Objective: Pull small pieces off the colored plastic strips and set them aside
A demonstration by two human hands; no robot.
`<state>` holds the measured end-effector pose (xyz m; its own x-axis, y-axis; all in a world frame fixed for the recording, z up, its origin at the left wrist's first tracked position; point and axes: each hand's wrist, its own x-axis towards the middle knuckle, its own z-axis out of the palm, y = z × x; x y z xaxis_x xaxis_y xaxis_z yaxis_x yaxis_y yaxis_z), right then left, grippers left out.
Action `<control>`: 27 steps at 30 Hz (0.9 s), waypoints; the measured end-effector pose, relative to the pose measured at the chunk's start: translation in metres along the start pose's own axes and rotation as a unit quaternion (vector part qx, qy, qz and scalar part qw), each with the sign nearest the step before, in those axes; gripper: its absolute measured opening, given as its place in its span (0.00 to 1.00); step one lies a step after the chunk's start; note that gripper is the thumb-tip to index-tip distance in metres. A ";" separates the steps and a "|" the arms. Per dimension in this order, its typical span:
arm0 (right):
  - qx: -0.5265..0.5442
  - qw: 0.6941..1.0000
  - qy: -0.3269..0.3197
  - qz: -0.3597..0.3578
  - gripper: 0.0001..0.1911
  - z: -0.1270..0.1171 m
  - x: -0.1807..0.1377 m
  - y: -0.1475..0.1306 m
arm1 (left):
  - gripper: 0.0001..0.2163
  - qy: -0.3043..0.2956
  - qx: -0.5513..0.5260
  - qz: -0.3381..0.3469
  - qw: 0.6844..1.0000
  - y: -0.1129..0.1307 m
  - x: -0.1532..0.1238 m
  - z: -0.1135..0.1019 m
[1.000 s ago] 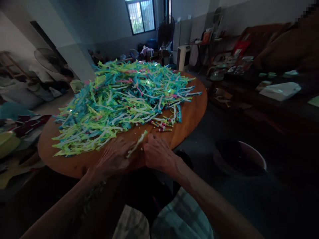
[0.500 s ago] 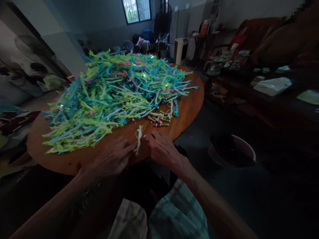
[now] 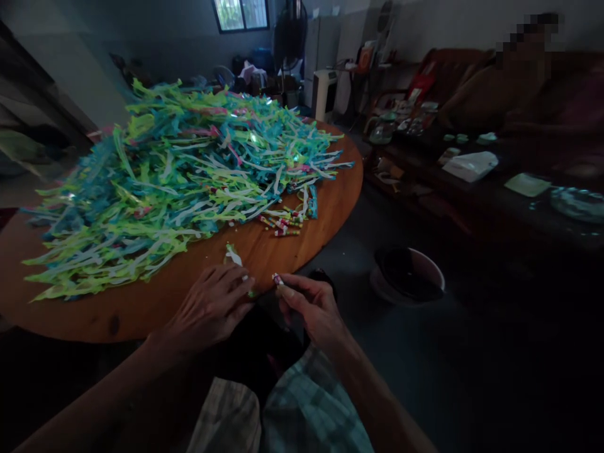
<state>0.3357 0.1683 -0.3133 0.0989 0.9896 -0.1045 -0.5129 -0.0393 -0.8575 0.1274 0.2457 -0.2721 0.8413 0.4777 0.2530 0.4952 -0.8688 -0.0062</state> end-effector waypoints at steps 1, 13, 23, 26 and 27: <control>0.023 1.000 0.008 0.018 0.17 0.000 -0.003 0.001 | 0.11 0.010 0.005 -0.004 1.000 0.004 0.001 0.001; 0.031 0.999 0.041 0.006 0.15 0.006 -0.006 0.028 | 0.06 0.055 -0.015 0.106 0.993 -0.015 0.012 0.004; -0.032 0.993 0.075 -0.079 0.14 0.024 0.000 0.022 | 0.11 0.024 -0.002 0.105 0.994 -0.021 0.016 0.002; -0.035 0.993 0.076 -0.088 0.14 0.027 0.002 0.020 | 0.12 0.012 0.020 0.096 0.995 -0.020 0.018 -0.001; -0.036 0.992 0.075 -0.090 0.14 0.028 0.003 0.020 | 0.12 0.011 0.023 0.096 0.995 -0.019 0.018 -0.001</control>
<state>0.3023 0.1743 -0.3167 0.3119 0.9500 -0.0152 -0.4142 0.1216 -0.9020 0.1330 0.2709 -0.2661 0.9164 0.3003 0.2646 0.3359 -0.9365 -0.1003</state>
